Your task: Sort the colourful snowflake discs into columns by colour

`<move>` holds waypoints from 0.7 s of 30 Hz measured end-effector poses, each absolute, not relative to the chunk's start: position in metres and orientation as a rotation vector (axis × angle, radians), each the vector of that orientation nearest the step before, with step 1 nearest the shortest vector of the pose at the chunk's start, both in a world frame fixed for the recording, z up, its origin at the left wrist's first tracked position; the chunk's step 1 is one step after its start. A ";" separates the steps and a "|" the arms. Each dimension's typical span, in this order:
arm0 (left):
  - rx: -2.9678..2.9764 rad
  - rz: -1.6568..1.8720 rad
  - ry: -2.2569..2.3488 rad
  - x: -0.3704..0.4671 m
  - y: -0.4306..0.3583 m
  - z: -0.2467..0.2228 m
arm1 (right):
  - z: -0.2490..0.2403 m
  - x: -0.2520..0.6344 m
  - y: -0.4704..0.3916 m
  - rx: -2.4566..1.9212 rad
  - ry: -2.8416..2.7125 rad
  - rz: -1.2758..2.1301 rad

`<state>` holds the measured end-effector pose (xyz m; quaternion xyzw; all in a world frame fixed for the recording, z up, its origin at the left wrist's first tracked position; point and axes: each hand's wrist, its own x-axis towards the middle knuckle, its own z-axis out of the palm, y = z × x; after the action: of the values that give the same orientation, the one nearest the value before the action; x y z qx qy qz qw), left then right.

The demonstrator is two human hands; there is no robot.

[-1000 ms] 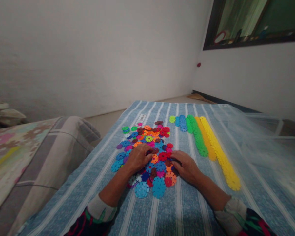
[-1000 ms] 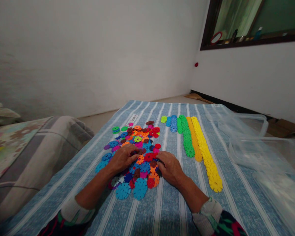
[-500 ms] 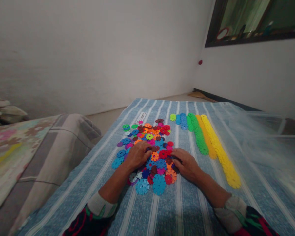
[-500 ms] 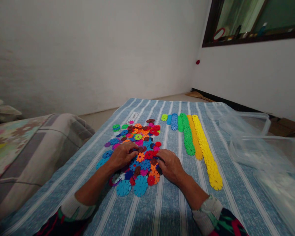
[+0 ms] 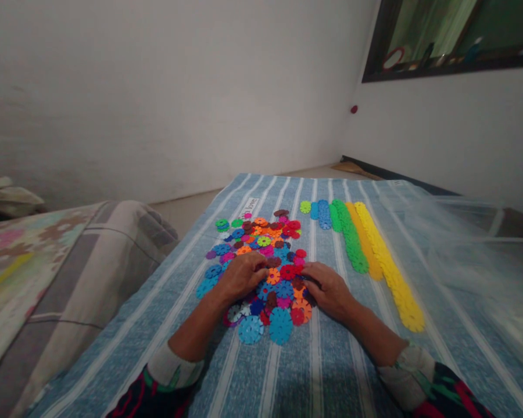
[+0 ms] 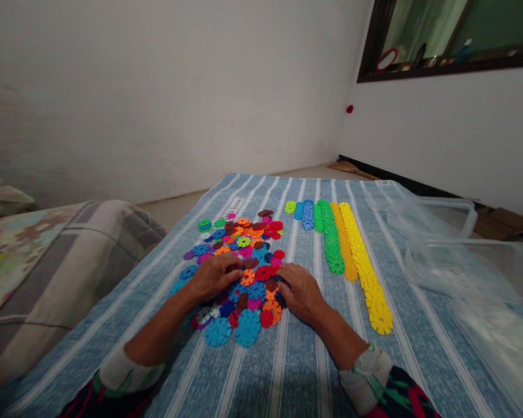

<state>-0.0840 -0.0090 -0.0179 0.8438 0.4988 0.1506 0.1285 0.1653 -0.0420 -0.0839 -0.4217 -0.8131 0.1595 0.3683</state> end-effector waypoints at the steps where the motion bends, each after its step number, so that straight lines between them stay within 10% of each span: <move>1: 2.454 0.423 1.464 -0.085 -0.008 -0.018 | -0.084 0.165 -0.042 -1.076 -2.088 0.407; 21: 2.306 0.211 1.651 -0.099 -0.009 -0.007 | -0.092 0.166 -0.046 -1.097 -2.060 0.337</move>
<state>-0.0994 -0.0093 -0.0066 0.8019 0.5741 0.0732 0.1485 0.1665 -0.0464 -0.0918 -0.4301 -0.8073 0.1322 0.3819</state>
